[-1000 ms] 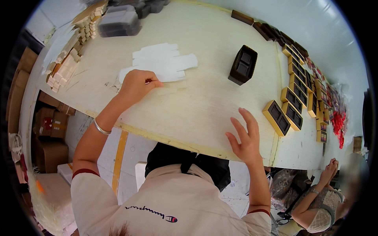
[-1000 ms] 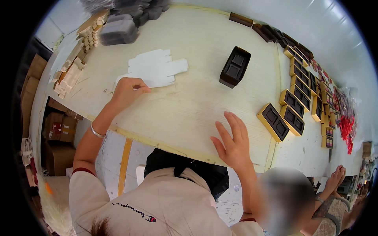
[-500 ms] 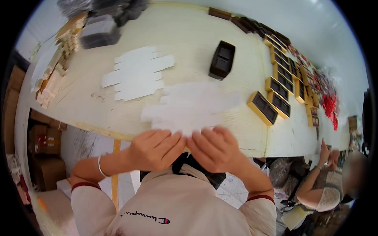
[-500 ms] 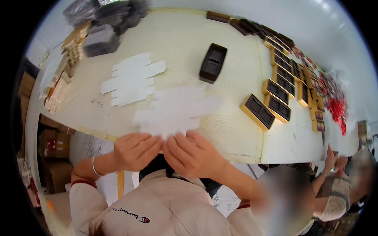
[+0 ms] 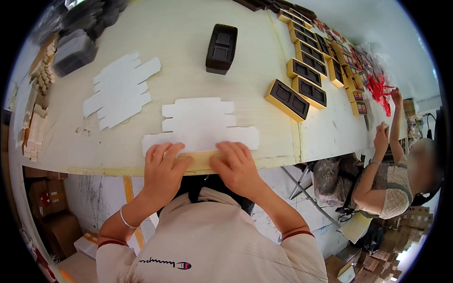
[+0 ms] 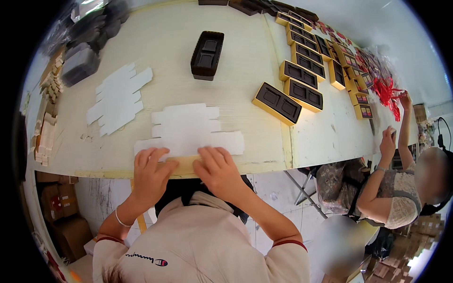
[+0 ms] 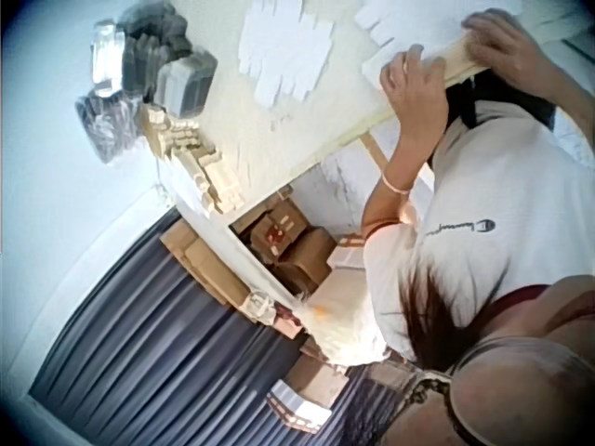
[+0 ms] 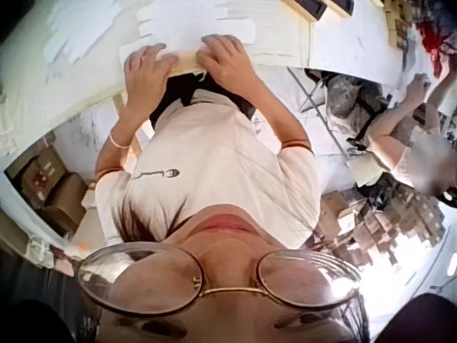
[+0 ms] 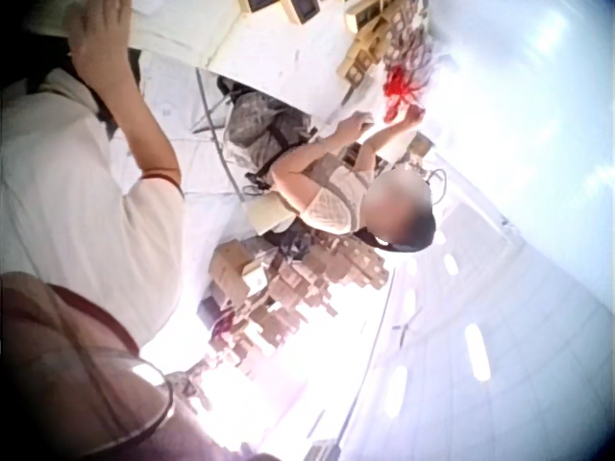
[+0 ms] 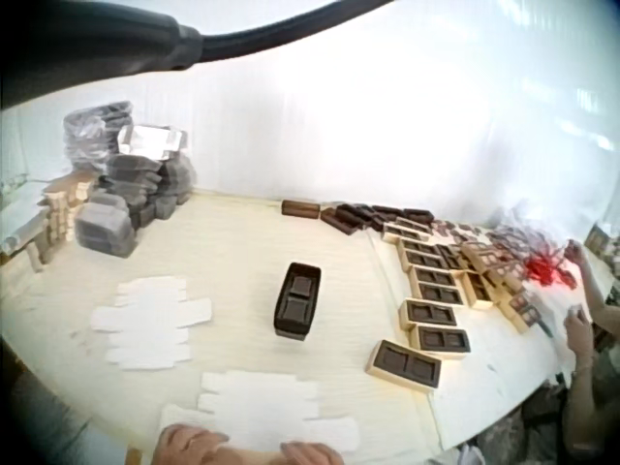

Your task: The person folds flat white cardboard pieces into small rectangular boxes and inserts black plastic trays into them. The person repeats this process multiple times, stacking the finished boxes on the table.

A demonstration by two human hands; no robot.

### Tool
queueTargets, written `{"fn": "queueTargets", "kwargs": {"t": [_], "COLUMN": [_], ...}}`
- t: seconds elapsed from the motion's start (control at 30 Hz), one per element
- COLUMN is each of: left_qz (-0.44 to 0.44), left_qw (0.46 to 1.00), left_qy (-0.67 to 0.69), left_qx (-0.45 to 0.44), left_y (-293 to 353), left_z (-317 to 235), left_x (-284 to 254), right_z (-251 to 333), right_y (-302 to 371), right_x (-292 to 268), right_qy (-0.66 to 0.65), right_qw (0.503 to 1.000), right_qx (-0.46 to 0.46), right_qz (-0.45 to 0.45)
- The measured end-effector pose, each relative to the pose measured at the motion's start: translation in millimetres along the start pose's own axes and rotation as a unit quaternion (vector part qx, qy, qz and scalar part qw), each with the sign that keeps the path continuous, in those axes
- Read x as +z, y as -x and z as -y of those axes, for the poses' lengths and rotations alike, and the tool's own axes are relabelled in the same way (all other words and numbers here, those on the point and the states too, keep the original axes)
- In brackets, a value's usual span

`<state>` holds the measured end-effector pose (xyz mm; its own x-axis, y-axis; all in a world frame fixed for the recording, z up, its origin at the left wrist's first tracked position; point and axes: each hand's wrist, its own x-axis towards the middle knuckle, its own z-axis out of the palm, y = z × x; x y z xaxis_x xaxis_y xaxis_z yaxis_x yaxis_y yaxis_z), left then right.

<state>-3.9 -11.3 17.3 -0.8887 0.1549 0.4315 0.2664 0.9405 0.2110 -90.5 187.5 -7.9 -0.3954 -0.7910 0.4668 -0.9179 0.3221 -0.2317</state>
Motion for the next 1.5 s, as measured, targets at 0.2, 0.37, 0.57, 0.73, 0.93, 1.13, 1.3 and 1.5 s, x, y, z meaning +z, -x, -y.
{"fn": "queueTargets", "kwargs": {"t": [0.2,0.37,0.57,0.73,0.93,1.13,1.3,1.5], "left_qz": [0.026,0.110,0.000,0.103,0.152,0.155,0.166,0.033], "left_qw": [0.995,0.977,1.000,0.966,0.966,0.970,0.964,0.992], "left_qy": [0.077,0.172,-0.018,0.175,0.170,0.185,0.182,0.098], "left_qx": [0.061,-0.055,-0.018,-0.159,-0.127,0.005,0.098,0.070], "left_y": [30,2,-11,0,-20,-48,-80,-52], "left_z": [0,11,2,-6,15,27,33,29], "left_x": [10,1,2,0,-3,24,43,2], "right_z": [14,6,-4,30,3,2,5,-5], "right_y": [23,-8,-25,-24,5,36,-9,-29], "right_x": [0,-8,-1,-13,-31,-15,11,29], "right_qy": [0.017,-0.088,-0.147,-0.383,-0.179,-0.070,-0.068,-0.055], "right_qw": [0.999,0.987,0.974,0.864,0.982,0.993,0.997,0.994], "right_qx": [-0.026,0.079,0.137,0.292,0.038,-0.080,0.032,0.086], "right_qz": [0.041,0.109,0.107,0.144,0.055,0.058,-0.013,-0.026]}}
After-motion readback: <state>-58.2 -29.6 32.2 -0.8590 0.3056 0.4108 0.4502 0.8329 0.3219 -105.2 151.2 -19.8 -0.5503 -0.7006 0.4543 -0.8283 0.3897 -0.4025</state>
